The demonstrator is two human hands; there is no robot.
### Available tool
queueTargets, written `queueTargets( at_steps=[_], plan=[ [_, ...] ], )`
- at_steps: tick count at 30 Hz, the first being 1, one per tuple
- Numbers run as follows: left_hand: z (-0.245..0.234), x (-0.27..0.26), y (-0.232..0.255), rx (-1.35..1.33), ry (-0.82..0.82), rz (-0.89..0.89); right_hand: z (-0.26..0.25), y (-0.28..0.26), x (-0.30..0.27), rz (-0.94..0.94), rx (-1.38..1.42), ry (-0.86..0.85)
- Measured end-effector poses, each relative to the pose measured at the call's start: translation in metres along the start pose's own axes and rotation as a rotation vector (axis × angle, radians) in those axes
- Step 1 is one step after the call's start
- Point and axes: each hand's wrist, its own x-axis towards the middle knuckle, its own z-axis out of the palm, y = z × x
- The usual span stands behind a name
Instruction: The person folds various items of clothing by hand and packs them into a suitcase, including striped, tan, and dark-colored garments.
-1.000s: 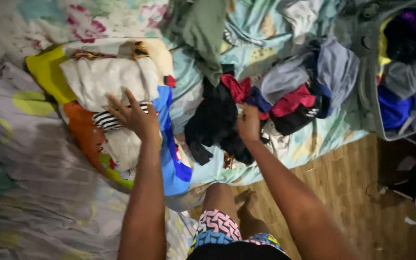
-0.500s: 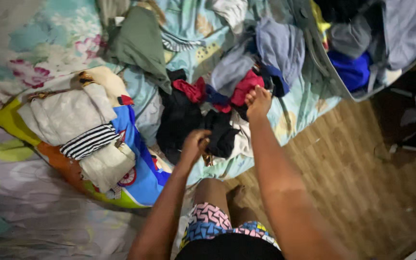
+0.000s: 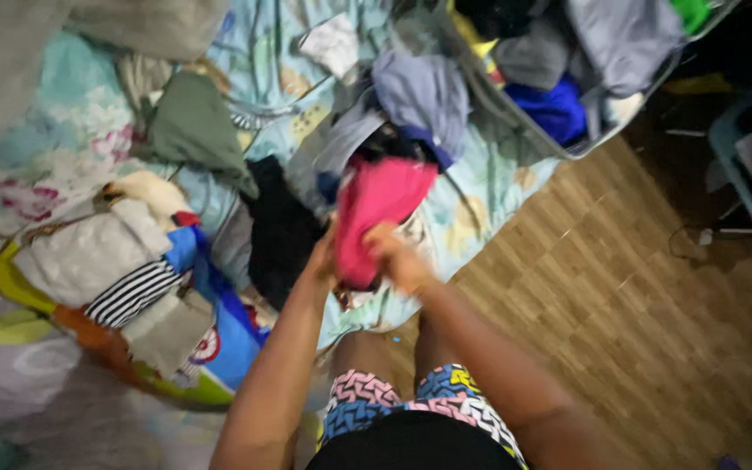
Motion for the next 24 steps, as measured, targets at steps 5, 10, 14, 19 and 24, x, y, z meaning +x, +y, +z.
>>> queueTargets(
  at_steps=[5, 10, 14, 19, 24],
  plan=[
    [0.008, -0.037, -0.016, 0.273, 0.322, 0.312, 0.022, -0.025, -0.008, 0.455, 0.597, -0.342],
    [0.065, -0.061, -0.004, -0.119, 0.428, 0.477, -0.058, -0.033, 0.04, 0.47, 0.43, -0.331],
    [0.112, -0.042, -0.008, -0.218, 0.28, 0.772, -0.108, -0.044, 0.045, 0.594, 0.283, -0.41],
    [0.173, -0.005, -0.024, -0.272, 0.295, 0.908, -0.153, -0.072, 0.039, 0.616, 0.084, -0.561],
    [0.237, 0.018, -0.045, -0.167, 0.144, 0.611, -0.22, -0.09, 0.044, 0.543, 0.097, -0.258]
  ],
)
